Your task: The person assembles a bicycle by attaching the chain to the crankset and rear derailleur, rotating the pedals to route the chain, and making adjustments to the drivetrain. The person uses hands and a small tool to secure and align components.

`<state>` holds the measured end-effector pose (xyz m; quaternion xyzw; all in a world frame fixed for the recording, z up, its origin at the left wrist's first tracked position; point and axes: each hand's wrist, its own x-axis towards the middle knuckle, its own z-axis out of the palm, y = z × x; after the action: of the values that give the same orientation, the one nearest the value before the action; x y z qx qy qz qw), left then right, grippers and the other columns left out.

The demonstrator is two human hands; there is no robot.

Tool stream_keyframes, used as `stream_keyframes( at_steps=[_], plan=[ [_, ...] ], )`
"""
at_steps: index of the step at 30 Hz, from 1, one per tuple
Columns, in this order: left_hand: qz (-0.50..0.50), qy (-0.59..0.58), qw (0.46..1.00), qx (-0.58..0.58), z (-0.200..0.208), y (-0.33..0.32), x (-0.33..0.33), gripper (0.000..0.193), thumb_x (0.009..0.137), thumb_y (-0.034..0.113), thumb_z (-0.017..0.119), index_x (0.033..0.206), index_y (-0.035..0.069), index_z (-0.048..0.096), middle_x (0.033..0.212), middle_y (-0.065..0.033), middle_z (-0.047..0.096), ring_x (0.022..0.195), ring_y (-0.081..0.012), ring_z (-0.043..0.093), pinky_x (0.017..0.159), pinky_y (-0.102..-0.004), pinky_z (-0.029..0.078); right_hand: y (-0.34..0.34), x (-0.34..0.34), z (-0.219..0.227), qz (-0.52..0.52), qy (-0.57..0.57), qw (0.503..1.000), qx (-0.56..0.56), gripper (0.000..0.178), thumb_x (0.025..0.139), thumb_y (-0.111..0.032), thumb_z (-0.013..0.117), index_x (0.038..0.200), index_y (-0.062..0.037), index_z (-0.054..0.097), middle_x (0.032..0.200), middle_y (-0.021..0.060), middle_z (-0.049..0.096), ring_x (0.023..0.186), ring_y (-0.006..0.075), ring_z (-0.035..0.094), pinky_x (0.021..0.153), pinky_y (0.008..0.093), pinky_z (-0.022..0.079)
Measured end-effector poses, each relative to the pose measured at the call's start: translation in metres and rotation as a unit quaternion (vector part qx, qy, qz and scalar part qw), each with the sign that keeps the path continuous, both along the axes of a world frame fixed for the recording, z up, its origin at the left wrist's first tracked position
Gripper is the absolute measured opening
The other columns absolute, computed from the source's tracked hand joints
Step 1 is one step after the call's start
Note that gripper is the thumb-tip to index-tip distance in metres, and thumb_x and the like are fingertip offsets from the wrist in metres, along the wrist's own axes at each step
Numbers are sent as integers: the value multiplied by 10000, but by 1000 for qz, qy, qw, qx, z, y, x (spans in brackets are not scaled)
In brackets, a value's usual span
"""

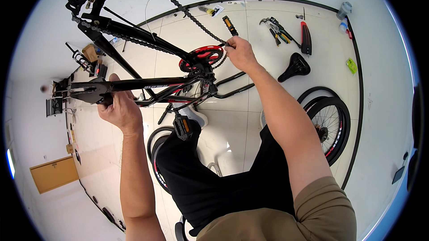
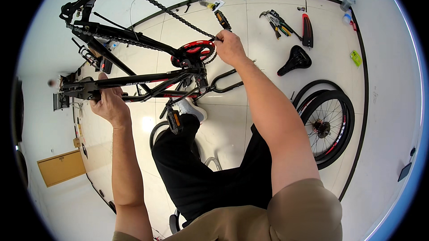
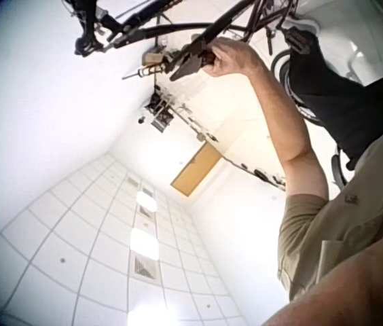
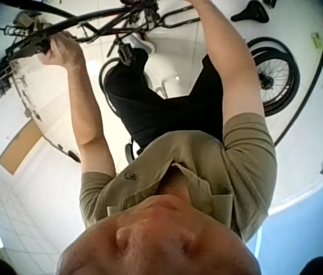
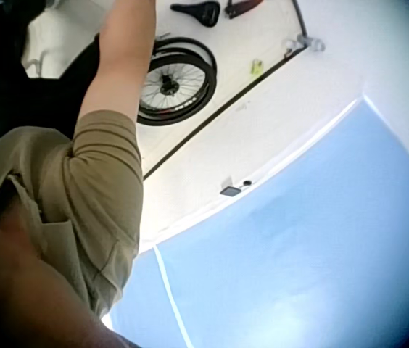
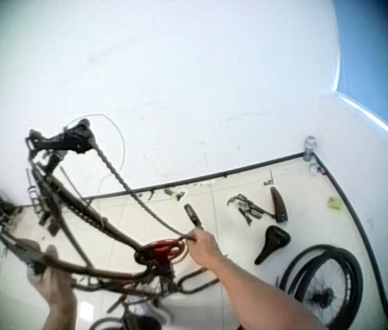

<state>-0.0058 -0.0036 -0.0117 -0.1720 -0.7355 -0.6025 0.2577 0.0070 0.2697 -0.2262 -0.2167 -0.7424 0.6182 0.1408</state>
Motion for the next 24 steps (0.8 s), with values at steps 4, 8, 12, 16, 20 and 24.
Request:
stream_keyframes(
  at_steps=[4, 8, 12, 16, 20, 24],
  plan=[
    [24, -8, 1000, 19, 1, 2, 0, 156, 956, 54, 610, 968, -87, 674, 616, -12, 571, 499, -39, 461, 433, -190, 339, 1, -1, 3, 0, -4, 1000, -30, 189, 858, -98, 662, 1005, 21, 647, 954, 169, 698, 896, 286, 675, 813, 371, 524],
    [12, 5, 1000, -7, 2, 3, 0, 168, 960, 64, 608, 965, -88, 679, 603, -6, 558, 494, -36, 452, 431, -192, 330, 4, -2, 0, -12, -1, 1000, -23, 194, 860, -95, 661, 1008, 30, 645, 956, 163, 700, 896, 273, 675, 809, 362, 524],
    [12, 5, 1000, 0, 3, 5, 2, 144, 960, 66, 609, 882, -48, 651, 579, 1, 528, 478, -42, 430, 427, -207, 319, 0, -5, 5, -13, 11, 999, -52, 202, 856, -104, 666, 1000, 37, 645, 938, 166, 701, 874, 269, 678, 802, 362, 524],
    [19, 5, 1000, 4, 7, 12, 5, 280, 955, 82, 630, 683, 49, 570, 539, 11, 476, 452, -54, 395, 420, -233, 308, -1, -7, 5, -15, 27, 998, -53, 211, 861, -123, 661, 991, 43, 644, 915, 168, 702, 841, 266, 681, 785, 362, 524],
    [29, -2, 1000, 10, 7, 13, 5, 313, 958, 88, 627, 657, 65, 543, 535, 11, 475, 452, -53, 396, 420, -231, 310, -2, -8, 5, -32, 43, 998, -45, 213, 867, -131, 652, 984, 46, 644, 905, 170, 701, 831, 258, 681, 773, 359, 521],
    [31, 0, 999, 10, 7, 13, 5, 298, 955, 84, 628, 668, 58, 552, 536, 11, 476, 452, -53, 397, 420, -230, 312, 0, -9, 3, -37, 58, 996, -60, 207, 866, -127, 649, 973, 50, 641, 868, 167, 697, 786, 247, 677, 736, 353, 519]
  ],
)
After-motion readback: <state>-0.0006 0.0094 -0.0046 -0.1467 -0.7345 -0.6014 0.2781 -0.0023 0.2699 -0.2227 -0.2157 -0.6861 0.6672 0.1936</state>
